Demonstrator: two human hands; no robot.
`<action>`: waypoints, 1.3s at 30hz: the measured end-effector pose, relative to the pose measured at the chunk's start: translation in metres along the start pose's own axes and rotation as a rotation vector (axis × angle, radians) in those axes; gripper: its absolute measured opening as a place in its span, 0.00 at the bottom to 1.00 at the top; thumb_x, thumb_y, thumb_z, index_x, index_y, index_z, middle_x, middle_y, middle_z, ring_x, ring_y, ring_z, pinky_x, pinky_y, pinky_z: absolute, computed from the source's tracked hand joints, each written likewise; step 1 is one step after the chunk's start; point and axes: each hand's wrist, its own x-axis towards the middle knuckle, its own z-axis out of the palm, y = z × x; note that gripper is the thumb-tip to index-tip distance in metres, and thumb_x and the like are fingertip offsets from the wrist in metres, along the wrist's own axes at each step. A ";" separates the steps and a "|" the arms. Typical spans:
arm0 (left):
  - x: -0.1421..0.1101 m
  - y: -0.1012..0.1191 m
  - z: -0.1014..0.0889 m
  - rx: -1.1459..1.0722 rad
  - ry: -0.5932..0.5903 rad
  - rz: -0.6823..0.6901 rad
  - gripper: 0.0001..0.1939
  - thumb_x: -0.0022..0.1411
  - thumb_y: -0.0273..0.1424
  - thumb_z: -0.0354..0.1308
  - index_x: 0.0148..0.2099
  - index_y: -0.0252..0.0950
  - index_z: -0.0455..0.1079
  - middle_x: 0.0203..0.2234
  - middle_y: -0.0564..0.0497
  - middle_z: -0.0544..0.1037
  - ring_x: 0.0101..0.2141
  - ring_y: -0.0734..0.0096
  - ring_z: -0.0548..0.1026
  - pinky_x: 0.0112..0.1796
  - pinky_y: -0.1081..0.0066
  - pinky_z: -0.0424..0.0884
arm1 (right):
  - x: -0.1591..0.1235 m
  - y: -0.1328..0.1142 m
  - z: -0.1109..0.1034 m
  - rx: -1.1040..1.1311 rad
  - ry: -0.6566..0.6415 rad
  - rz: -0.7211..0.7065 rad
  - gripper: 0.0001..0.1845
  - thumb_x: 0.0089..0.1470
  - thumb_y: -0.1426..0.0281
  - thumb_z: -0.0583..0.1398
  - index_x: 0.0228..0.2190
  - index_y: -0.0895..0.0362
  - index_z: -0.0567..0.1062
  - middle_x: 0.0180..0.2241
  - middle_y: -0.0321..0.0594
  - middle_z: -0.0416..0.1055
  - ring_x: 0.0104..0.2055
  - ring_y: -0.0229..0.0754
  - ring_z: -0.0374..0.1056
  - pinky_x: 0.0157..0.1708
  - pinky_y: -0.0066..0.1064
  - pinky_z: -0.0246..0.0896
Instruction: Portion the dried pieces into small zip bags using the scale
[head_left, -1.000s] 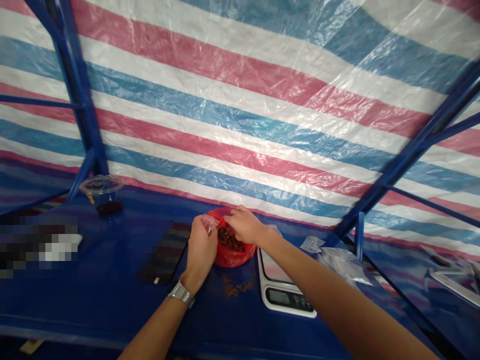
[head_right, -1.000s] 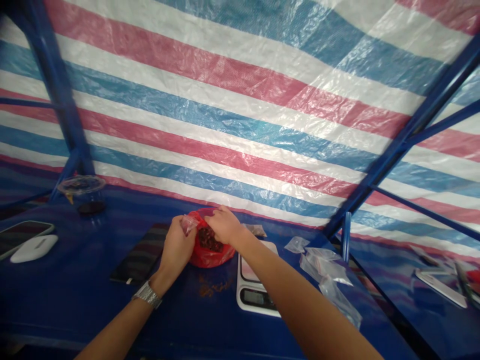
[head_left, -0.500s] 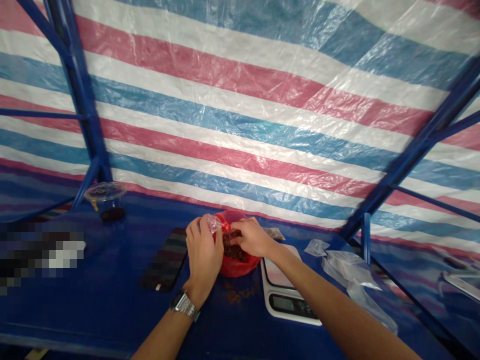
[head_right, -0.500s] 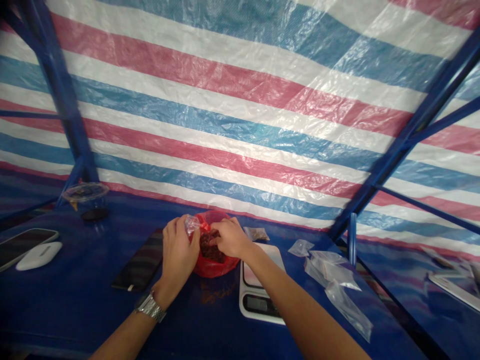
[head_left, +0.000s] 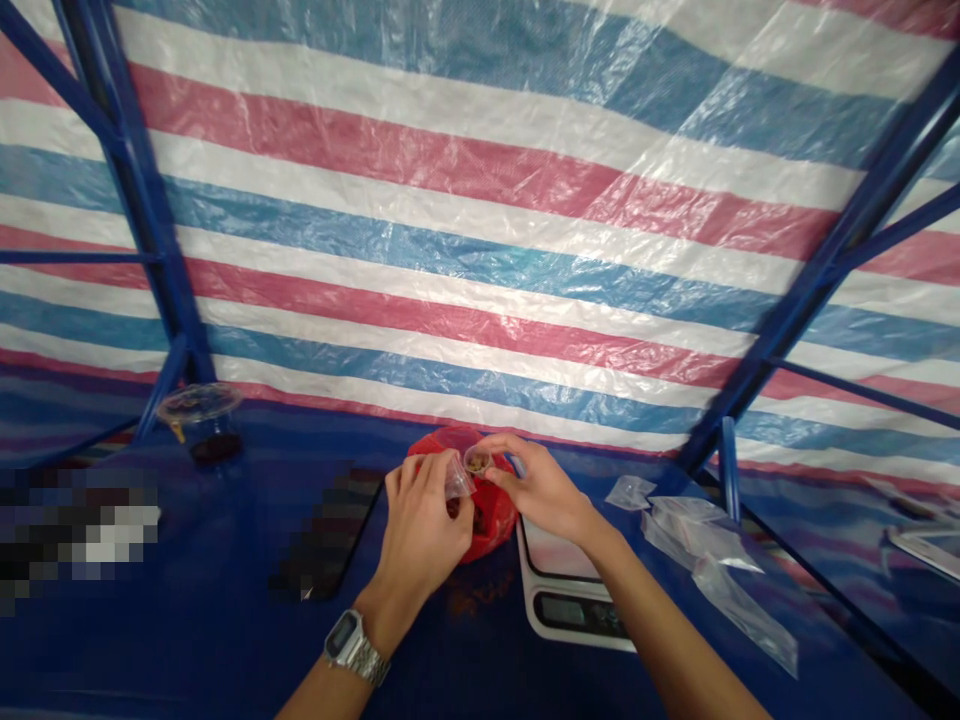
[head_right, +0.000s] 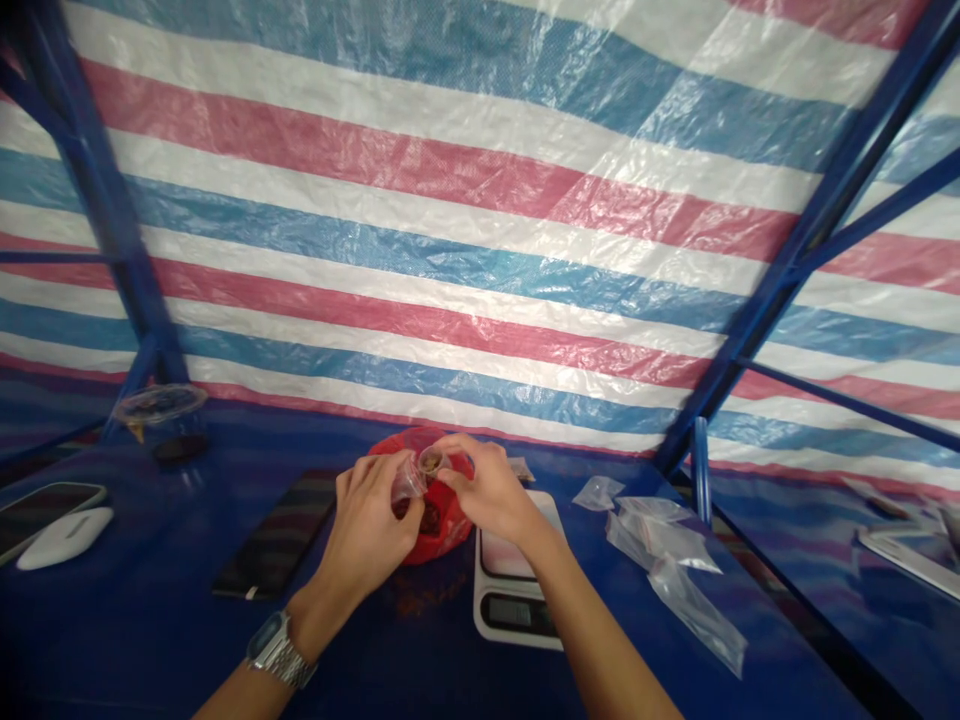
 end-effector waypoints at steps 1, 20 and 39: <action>0.000 0.002 0.001 -0.010 -0.018 0.005 0.20 0.62 0.26 0.56 0.57 0.37 0.68 0.52 0.44 0.79 0.54 0.49 0.71 0.55 0.50 0.62 | -0.001 -0.004 -0.001 -0.031 -0.002 -0.010 0.13 0.58 0.75 0.63 0.45 0.53 0.79 0.46 0.41 0.80 0.50 0.45 0.75 0.57 0.41 0.66; 0.006 0.002 0.004 -0.081 0.086 -0.290 0.16 0.65 0.32 0.55 0.54 0.37 0.66 0.45 0.42 0.79 0.49 0.50 0.77 0.52 0.53 0.68 | 0.016 -0.028 0.002 -0.264 0.065 -0.214 0.24 0.59 0.84 0.56 0.51 0.53 0.79 0.53 0.42 0.74 0.54 0.41 0.72 0.58 0.31 0.65; -0.020 -0.013 0.003 -0.469 -0.128 -0.544 0.18 0.53 0.20 0.57 0.44 0.39 0.57 0.32 0.52 0.76 0.32 0.64 0.79 0.34 0.67 0.73 | -0.004 0.016 0.029 -0.314 -0.325 0.120 0.28 0.43 0.87 0.59 0.43 0.53 0.82 0.44 0.40 0.82 0.46 0.46 0.78 0.46 0.31 0.69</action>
